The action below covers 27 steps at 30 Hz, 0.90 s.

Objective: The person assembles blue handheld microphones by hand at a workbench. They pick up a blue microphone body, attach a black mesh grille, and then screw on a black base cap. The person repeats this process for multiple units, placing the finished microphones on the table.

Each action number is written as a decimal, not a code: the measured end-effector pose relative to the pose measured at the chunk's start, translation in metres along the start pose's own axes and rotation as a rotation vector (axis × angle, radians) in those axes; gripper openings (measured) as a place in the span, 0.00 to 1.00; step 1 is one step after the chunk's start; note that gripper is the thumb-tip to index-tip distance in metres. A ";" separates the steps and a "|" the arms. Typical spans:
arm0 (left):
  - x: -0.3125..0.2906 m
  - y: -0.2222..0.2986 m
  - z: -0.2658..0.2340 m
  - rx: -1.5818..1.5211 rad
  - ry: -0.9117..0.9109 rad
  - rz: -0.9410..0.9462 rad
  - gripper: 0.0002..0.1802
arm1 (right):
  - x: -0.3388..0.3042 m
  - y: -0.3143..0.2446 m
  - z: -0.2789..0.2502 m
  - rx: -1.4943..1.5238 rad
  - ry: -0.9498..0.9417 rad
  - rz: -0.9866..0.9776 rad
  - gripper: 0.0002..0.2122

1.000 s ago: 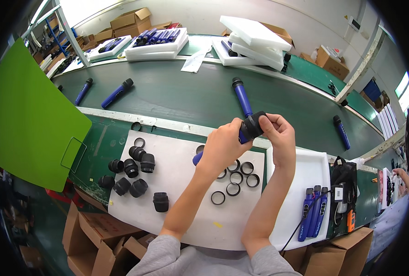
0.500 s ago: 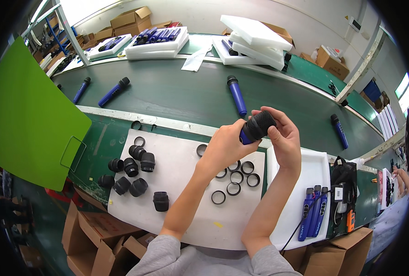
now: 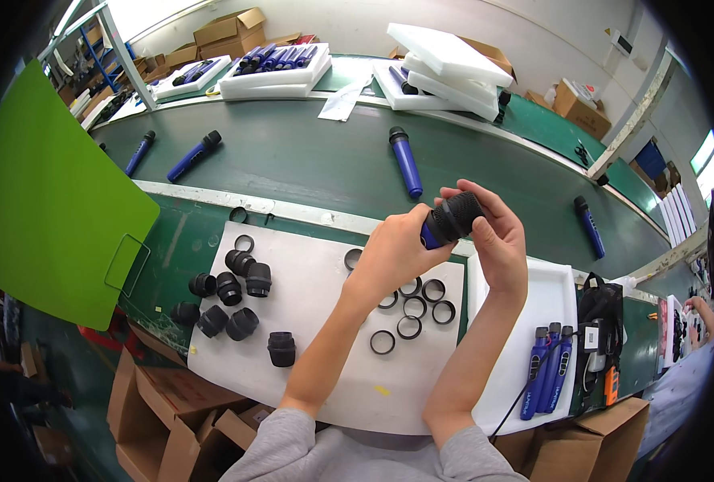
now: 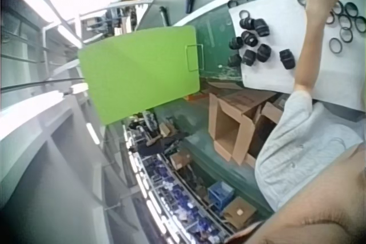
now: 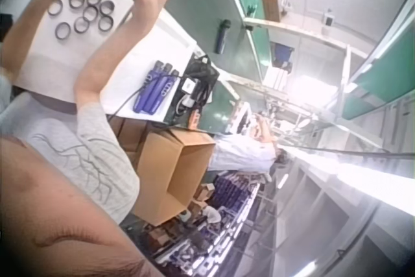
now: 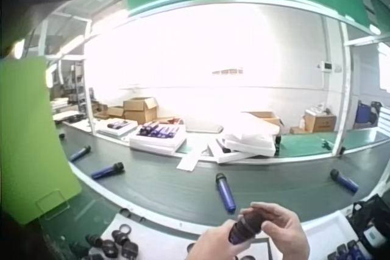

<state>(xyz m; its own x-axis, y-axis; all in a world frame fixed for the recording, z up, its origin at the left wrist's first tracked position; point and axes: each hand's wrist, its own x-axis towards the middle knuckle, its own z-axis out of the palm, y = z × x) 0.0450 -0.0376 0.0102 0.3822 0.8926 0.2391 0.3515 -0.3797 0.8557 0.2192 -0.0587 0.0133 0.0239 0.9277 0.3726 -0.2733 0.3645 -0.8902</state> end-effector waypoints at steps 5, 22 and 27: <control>0.001 -0.003 0.009 0.225 0.093 0.023 0.18 | -0.001 0.001 0.003 -0.239 0.210 0.105 0.20; 0.002 0.000 0.013 0.148 0.085 0.035 0.19 | -0.005 -0.005 -0.006 -0.337 0.094 0.151 0.29; 0.004 -0.005 0.015 0.141 0.086 0.057 0.20 | -0.003 0.004 0.005 -0.090 0.173 0.004 0.26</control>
<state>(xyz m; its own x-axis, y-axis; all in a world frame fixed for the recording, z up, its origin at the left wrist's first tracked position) 0.0579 -0.0361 -0.0001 0.3323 0.8840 0.3287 0.4505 -0.4550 0.7682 0.2129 -0.0604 0.0097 0.1897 0.9262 0.3258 -0.1867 0.3598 -0.9142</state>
